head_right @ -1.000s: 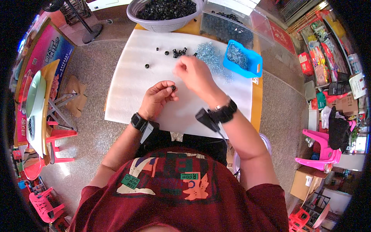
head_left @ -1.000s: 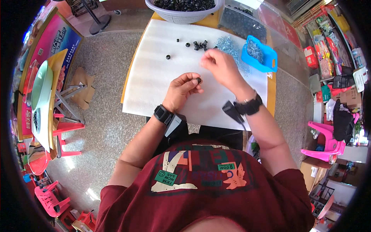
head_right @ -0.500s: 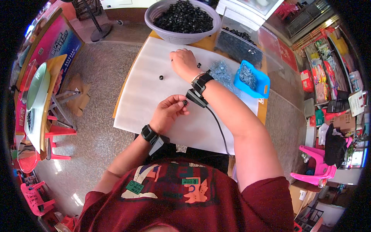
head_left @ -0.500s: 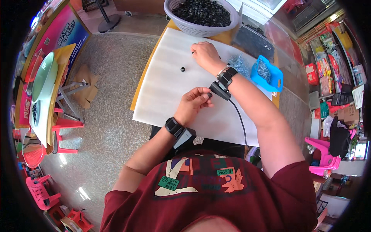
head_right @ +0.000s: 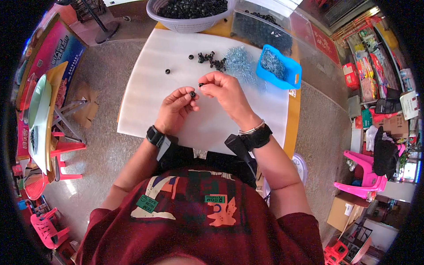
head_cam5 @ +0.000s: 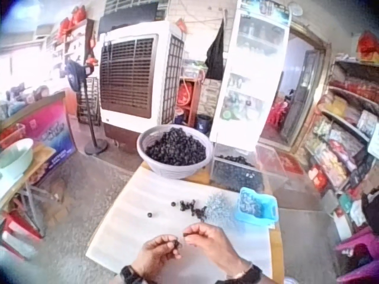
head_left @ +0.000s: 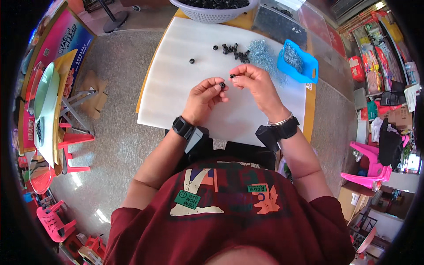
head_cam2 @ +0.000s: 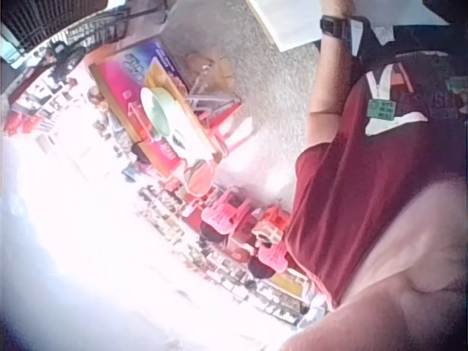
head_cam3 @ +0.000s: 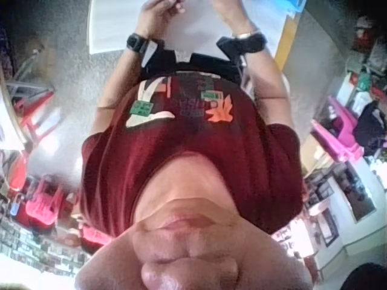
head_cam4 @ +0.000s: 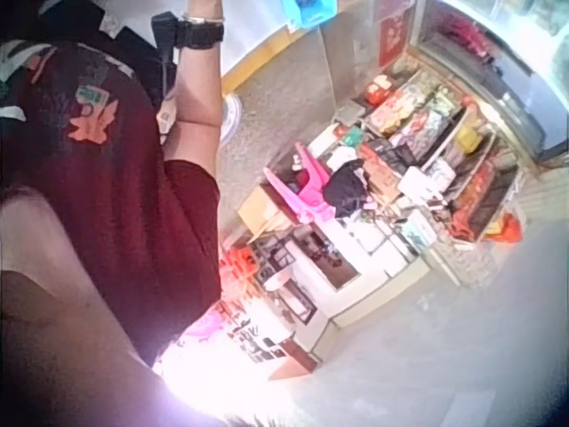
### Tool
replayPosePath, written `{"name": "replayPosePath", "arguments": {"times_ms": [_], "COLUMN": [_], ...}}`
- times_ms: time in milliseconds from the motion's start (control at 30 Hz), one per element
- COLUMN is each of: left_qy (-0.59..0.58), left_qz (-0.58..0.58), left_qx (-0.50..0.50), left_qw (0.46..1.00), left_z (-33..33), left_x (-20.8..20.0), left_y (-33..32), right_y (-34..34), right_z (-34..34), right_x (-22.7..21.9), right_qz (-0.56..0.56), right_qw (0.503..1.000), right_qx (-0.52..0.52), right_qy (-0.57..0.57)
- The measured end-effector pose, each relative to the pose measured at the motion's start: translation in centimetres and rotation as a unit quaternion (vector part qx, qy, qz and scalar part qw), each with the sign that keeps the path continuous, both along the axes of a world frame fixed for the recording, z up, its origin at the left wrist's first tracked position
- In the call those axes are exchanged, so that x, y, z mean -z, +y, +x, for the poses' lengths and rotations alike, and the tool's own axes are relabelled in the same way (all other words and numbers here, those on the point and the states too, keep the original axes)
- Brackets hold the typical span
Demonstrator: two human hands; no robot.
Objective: Assembling small black components onto plastic rods or pins.
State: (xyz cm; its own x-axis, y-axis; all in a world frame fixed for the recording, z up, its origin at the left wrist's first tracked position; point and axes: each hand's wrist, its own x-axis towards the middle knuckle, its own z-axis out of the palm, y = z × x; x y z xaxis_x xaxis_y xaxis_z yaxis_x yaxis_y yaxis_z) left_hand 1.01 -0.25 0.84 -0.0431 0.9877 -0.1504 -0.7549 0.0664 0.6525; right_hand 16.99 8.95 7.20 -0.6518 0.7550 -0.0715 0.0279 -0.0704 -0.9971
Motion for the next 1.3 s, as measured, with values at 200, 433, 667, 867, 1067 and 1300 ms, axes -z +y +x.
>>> {"name": "replayPosePath", "arguments": {"times_ms": [200,433,667,867,1067,1300], "left_qy": [0.028,0.036,0.024,0.043,0.074,0.115], "left_qz": [-0.01,-0.003,-0.003,-0.003,-0.008,-0.002], "left_qx": [0.008,0.036,0.044,0.044,0.042,0.058], "left_qw": [1.0,0.999,0.999,0.998,0.996,0.992], "left_z": [0.3,0.8,1.8,1.8,2.0,2.2], "left_x": [-0.3,-0.7,-0.7,0.0,-0.3,-0.9], "left_y": [-0.3,-0.2,0.0,0.3,0.3,0.3], "right_y": [-2.6,-3.4,-4.1,-4.3,-4.2,-4.5], "right_z": [0.5,1.1,1.3,1.7,2.2,2.6], "right_x": [0.8,1.7,1.4,2.1,2.3,1.7], "right_qz": [0.025,0.052,0.194,0.241,0.275,0.259], "right_qw": [0.999,0.996,0.97,0.96,0.95,0.955], "right_qx": [0.031,0.065,0.135,0.128,0.136,0.127], "right_qy": [0.034,0.02,-0.057,-0.059,-0.057,-0.075]}}
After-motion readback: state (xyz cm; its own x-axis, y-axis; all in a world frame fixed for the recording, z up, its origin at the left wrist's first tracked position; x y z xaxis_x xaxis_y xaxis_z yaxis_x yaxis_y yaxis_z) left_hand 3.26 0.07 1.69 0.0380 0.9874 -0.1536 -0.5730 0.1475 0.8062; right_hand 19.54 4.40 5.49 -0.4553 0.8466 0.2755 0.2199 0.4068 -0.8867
